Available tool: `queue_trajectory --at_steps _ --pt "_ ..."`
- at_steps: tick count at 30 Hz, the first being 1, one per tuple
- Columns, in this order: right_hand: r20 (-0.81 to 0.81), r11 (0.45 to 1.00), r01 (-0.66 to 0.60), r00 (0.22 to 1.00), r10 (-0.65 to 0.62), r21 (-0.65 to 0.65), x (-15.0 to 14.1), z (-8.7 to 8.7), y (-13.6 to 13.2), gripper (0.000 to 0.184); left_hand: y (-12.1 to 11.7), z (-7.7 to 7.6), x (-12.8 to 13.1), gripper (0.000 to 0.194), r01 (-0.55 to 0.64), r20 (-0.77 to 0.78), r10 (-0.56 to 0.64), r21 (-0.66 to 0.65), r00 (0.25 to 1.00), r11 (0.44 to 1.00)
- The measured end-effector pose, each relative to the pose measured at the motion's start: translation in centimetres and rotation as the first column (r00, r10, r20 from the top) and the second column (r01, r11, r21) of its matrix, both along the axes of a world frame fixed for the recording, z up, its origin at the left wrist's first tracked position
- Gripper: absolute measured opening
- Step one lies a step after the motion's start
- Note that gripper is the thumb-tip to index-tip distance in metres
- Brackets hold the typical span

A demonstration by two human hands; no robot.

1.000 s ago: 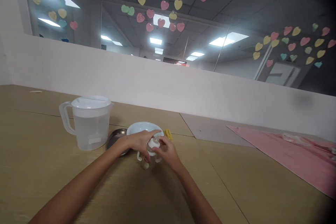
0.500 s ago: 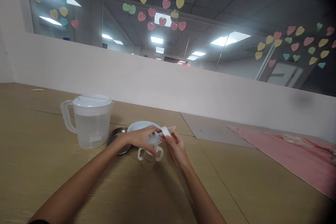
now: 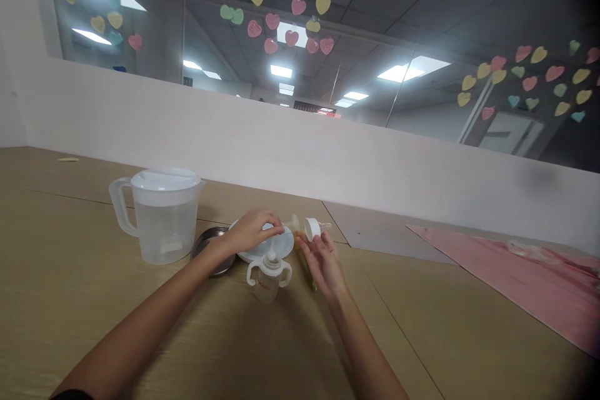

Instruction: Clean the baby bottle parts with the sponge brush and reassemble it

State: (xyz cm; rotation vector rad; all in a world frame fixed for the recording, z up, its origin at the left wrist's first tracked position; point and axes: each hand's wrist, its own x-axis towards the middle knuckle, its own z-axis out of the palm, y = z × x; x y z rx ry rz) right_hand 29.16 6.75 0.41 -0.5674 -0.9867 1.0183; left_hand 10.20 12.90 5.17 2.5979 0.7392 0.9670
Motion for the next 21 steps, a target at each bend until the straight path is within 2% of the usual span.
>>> queue_trajectory --at_steps 6,8,12,14,16,18,21 --pt "-0.008 0.999 -0.003 1.0 0.003 -0.054 0.5 -0.6 0.5 0.026 2.0 -1.0 -0.8 0.04 -0.143 -0.054 0.145 0.035 0.988 0.989" --pt "0.013 0.997 -0.003 1.0 0.004 -0.08 0.4 -0.9 0.5 0.026 2.4 -1.4 -0.8 0.042 -0.162 -0.044 0.162 0.005 0.986 0.987" --pt "0.002 0.993 -0.027 1.0 0.027 -0.113 0.2 -1.4 0.7 0.028 3.3 -2.2 -0.8 0.045 -0.073 0.114 0.098 -0.206 0.989 0.976" --pt "-0.002 0.992 -0.029 1.0 0.029 -0.124 0.1 -1.4 0.7 0.029 3.6 -2.5 -0.8 0.045 -0.025 0.168 0.072 -0.268 0.983 0.963" --pt "0.003 0.991 -0.027 1.0 0.028 -0.132 0.0 -1.4 0.7 0.03 3.8 -2.7 -0.9 0.045 -0.054 0.116 0.085 -0.247 0.99 0.967" --pt "0.005 0.99 -0.034 0.999 0.035 -0.135 -0.1 -1.4 0.7 0.031 3.9 -2.9 -0.9 0.044 -0.133 -0.016 0.133 -0.187 0.991 0.973" --pt "0.007 0.989 -0.048 0.999 0.049 -0.138 -0.2 -1.3 0.6 0.031 3.8 -3.6 -0.8 0.038 -0.243 -0.227 0.22 -0.077 0.949 0.967"
